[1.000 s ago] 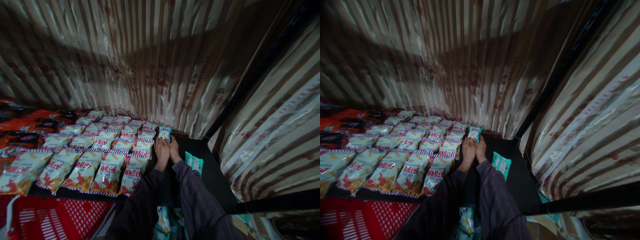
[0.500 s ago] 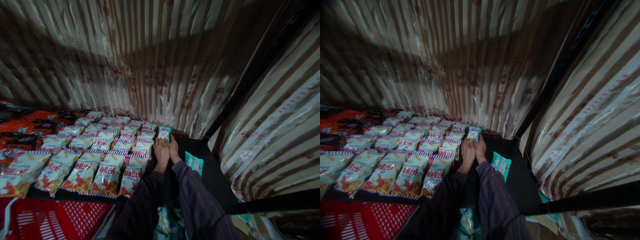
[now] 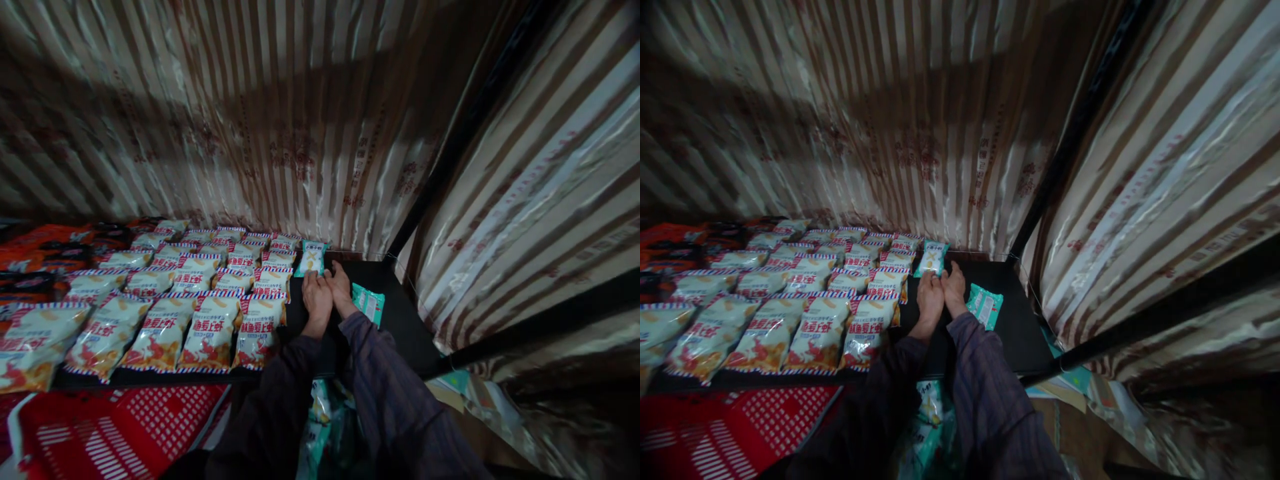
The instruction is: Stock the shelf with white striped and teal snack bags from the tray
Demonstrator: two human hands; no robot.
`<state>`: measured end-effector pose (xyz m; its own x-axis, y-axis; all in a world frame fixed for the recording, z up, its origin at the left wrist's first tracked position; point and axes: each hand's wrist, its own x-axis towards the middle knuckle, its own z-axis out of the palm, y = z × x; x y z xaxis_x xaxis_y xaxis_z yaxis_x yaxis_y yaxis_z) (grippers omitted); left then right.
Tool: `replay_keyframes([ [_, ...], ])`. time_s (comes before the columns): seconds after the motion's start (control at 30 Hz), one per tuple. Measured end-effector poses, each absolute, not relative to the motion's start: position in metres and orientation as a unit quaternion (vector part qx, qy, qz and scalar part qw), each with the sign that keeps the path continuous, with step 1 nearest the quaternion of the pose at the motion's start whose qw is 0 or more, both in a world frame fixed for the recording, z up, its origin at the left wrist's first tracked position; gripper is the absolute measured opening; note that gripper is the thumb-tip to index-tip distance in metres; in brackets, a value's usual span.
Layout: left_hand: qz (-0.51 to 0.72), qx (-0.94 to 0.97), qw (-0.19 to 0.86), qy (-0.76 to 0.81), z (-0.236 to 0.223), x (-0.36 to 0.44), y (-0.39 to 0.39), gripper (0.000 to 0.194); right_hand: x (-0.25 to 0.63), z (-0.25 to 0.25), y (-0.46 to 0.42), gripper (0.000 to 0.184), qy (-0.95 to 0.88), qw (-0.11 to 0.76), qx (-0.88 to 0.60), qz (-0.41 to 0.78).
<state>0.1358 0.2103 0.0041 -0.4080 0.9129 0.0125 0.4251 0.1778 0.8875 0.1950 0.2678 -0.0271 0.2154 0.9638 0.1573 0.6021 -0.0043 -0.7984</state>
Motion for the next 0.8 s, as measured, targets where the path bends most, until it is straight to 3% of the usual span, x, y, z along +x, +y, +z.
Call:
replay_keyframes([
  [0.27, 0.341, 0.541, 0.357, 0.681, 0.01, 0.157, 0.172, 0.031, 0.248, -0.009, 0.212, 0.033, -0.604, 0.415, -0.657, 0.175],
  [0.4, 0.314, 0.588, 0.354, 0.656, 0.007, 0.165, 0.149, 0.035, 0.286, -0.015, 0.173, 0.032, -0.598, 0.393, -0.682, 0.154],
  [0.57, 0.309, 0.604, 0.365, 0.638, 0.001, 0.166, 0.122, 0.041, 0.307, -0.038, 0.132, 0.04, -0.597, 0.383, -0.684, 0.172],
  [0.8, 0.33, 0.605, 0.386, 0.613, -0.025, 0.144, 0.105, 0.048, 0.307, -0.062, 0.107, 0.054, -0.546, 0.483, -0.627, 0.276],
])
